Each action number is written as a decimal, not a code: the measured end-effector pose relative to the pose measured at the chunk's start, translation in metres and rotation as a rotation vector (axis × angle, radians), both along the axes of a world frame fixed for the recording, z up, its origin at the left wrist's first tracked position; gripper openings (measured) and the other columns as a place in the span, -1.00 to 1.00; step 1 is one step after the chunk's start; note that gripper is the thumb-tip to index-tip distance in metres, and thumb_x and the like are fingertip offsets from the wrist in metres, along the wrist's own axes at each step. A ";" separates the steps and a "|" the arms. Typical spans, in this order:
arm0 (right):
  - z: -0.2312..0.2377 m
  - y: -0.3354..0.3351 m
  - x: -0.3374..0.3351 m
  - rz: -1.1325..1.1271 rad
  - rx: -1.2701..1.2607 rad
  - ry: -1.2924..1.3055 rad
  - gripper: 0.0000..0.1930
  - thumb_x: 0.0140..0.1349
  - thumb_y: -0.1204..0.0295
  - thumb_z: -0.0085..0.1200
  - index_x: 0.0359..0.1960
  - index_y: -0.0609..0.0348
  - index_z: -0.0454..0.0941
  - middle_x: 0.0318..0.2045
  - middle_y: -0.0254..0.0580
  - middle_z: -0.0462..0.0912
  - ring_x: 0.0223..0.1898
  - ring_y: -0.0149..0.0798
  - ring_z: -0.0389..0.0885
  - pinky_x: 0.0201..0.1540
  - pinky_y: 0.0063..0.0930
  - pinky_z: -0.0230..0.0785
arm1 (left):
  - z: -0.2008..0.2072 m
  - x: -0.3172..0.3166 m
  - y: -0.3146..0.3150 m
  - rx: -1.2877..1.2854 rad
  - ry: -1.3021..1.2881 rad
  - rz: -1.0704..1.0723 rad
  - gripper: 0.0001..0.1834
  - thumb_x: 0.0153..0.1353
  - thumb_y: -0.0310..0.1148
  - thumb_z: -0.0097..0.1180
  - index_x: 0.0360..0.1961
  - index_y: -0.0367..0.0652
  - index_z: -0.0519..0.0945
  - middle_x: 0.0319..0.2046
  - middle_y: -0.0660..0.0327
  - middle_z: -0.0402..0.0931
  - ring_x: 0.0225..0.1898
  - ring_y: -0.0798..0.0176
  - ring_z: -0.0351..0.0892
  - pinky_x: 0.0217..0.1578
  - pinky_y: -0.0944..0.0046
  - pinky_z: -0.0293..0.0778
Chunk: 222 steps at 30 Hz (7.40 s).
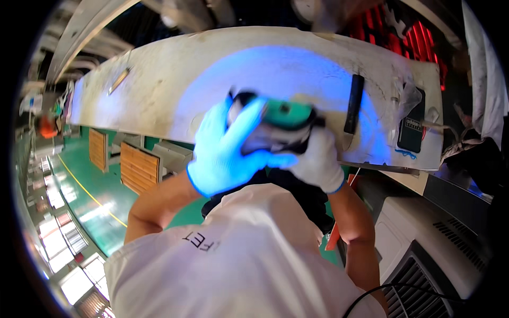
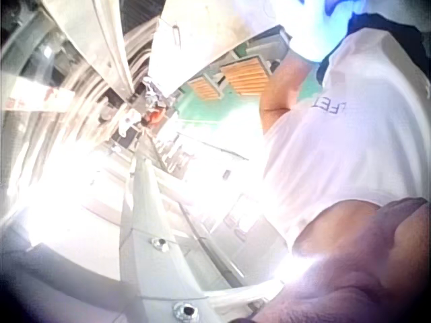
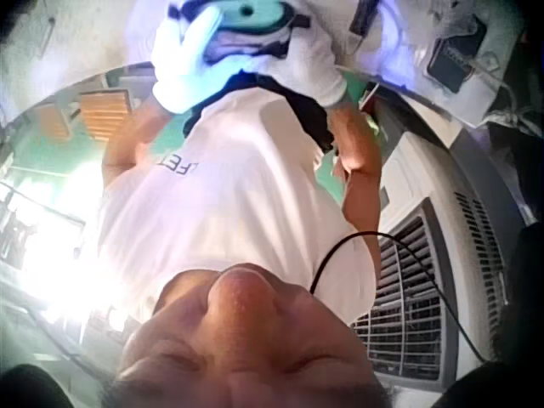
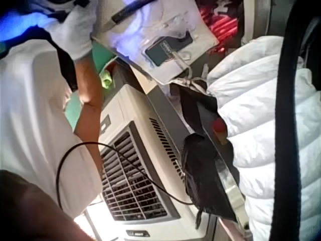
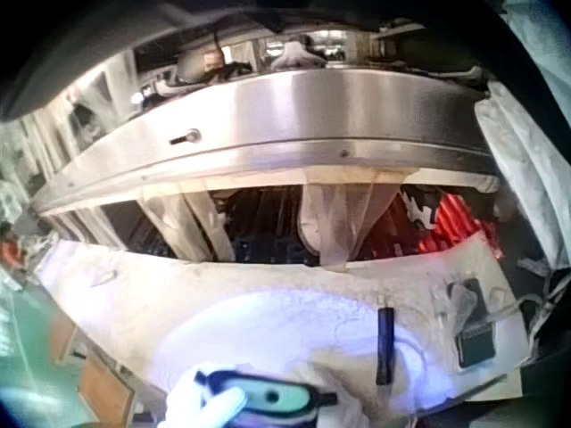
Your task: The person assembles a sneaker on a factory workbench, wearing blue gloves. They insert a black insole into the shoe, press it down, and use a black tool to adjust the fit. The person repeatedly handles the shoe, checking the interior and exterior, and places it on a conveyor belt before retrieving it again.
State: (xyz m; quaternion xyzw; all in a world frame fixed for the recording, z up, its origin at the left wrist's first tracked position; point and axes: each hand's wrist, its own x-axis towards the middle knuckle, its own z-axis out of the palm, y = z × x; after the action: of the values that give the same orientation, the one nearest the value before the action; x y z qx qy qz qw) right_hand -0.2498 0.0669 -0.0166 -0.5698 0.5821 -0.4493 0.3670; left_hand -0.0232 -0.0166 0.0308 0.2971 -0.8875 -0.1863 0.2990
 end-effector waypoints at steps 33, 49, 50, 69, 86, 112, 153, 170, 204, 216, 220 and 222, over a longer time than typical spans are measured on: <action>0.002 -0.037 0.008 -0.142 0.008 -0.395 -0.34 0.30 0.29 0.51 0.33 0.38 0.52 0.14 -0.01 0.76 0.12 -0.15 0.74 0.23 -0.21 0.61 | 0.043 -0.011 -0.057 0.506 -0.246 0.125 -0.08 -0.03 0.23 0.60 0.27 -0.14 0.69 0.04 -0.08 0.81 0.06 -0.21 0.81 0.11 -0.05 0.69; -0.026 0.015 -0.059 -0.438 0.000 0.127 -0.59 0.37 0.29 0.42 0.15 0.29 0.73 -0.34 -0.27 0.71 -0.34 -0.36 0.62 -0.24 -0.32 0.50 | 0.052 -0.016 -0.067 0.300 -0.423 0.198 0.23 -0.14 0.17 0.68 0.61 0.00 0.48 0.11 -0.09 0.81 0.11 -0.20 0.83 0.22 -0.04 0.69; -0.018 0.026 -0.056 -0.369 0.026 0.068 -0.64 0.39 0.29 0.41 0.10 0.26 0.76 -0.40 -0.40 0.66 -0.41 -0.49 0.54 -0.32 -0.42 0.45 | 0.054 -0.018 -0.068 0.327 -0.456 0.208 0.23 -0.14 0.17 0.68 0.61 0.00 0.49 0.11 -0.10 0.81 0.10 -0.20 0.84 0.21 -0.04 0.70; 0.013 0.008 -0.081 -0.194 0.229 0.600 -0.65 0.40 0.09 0.30 -0.04 0.11 0.79 -0.28 0.22 0.77 -0.21 0.31 0.79 -0.13 0.16 0.61 | 0.052 -0.015 -0.072 0.375 -0.380 0.225 0.16 -0.16 0.10 0.68 0.52 -0.12 0.58 0.05 -0.08 0.84 0.07 -0.14 0.87 0.17 0.01 0.72; 0.053 -0.014 0.034 -0.171 0.003 -1.162 -0.44 0.43 0.48 0.20 0.47 0.18 0.54 0.25 -0.07 0.74 0.14 -0.03 0.82 0.21 -0.07 0.73 | 0.039 0.054 -0.010 -0.444 0.250 0.141 -0.06 -0.08 -0.12 0.71 0.38 -0.18 0.65 0.33 -0.12 0.65 0.34 -0.32 0.64 0.39 -0.22 0.53; 0.380 -0.290 -0.073 -0.675 -1.157 0.581 -0.33 0.48 0.24 0.32 0.51 0.34 0.46 0.27 0.39 0.66 0.29 0.30 0.67 0.41 -0.02 0.49 | 0.214 0.137 -0.441 -0.355 0.070 0.906 -0.45 0.27 -0.41 0.24 0.32 -0.10 0.66 0.33 -0.18 0.58 0.29 -0.34 0.62 0.34 -0.15 0.56; -0.003 0.006 -0.003 -0.213 -0.455 0.735 -0.60 0.40 0.19 0.27 0.15 0.15 0.74 0.26 -0.06 0.71 0.38 0.27 0.62 0.33 0.10 0.55 | -0.218 0.285 -0.594 0.859 0.770 0.442 -0.54 0.49 -0.11 0.18 0.35 0.06 0.58 0.22 0.14 0.73 0.33 0.02 0.68 0.29 -0.01 0.64; -0.022 0.009 -0.002 -0.230 -0.396 0.705 -0.13 -0.32 0.54 0.64 0.24 0.17 0.72 0.40 0.03 0.67 0.47 0.30 0.54 0.44 0.11 0.48 | 0.005 0.080 0.042 1.729 0.779 0.001 -0.12 0.22 -0.13 0.53 0.46 -0.34 0.47 0.21 -0.06 0.69 0.21 -0.07 0.76 0.16 -0.02 0.73; 0.096 0.113 0.047 -0.341 -0.403 -0.055 -0.58 0.31 0.39 0.50 0.11 0.42 0.72 -0.02 -0.06 0.79 -0.01 -0.21 0.75 0.15 -0.30 0.60 | 0.098 0.008 0.021 0.475 0.250 -0.095 -0.37 0.09 -0.49 0.70 0.21 -0.26 0.72 0.09 -0.03 0.81 0.11 0.22 0.80 0.22 0.13 0.70; 0.082 0.083 0.027 -0.175 -0.449 -0.372 -0.61 0.20 0.53 0.53 0.07 0.32 0.78 -0.07 -0.17 0.70 -0.04 -0.25 0.69 0.15 -0.34 0.57 | 0.047 0.011 0.052 -0.051 0.466 -0.311 -0.71 0.13 -0.66 0.45 -0.13 -0.15 0.73 0.25 -0.26 0.69 0.14 -0.31 0.80 0.19 -0.07 0.71; 0.078 0.088 0.040 -0.153 -0.477 -0.363 -0.62 0.16 0.54 0.57 0.02 0.31 0.79 -0.09 -0.19 0.66 -0.09 -0.26 0.64 0.08 -0.35 0.53 | 0.046 0.021 0.074 0.152 0.526 -0.296 -0.75 0.16 -0.61 0.44 -0.13 -0.27 0.71 0.28 -0.39 0.64 0.28 -0.34 0.74 0.32 -0.09 0.62; 0.078 0.095 0.051 -0.202 -0.487 -0.290 -0.61 0.10 0.55 0.60 -0.01 0.25 0.79 -0.13 -0.20 0.63 -0.12 -0.26 0.61 0.01 -0.35 0.52 | 0.048 0.022 0.085 0.258 0.619 -0.284 -0.75 0.18 -0.57 0.46 -0.13 -0.32 0.69 0.28 -0.42 0.63 0.34 -0.36 0.70 0.37 -0.12 0.57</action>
State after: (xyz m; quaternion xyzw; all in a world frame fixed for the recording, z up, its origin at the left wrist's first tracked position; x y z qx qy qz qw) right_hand -0.1986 0.1621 0.0613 -0.5102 0.4521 -0.6867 0.2523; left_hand -0.0015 0.0688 0.0784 0.1356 -0.7567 -0.4175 0.4846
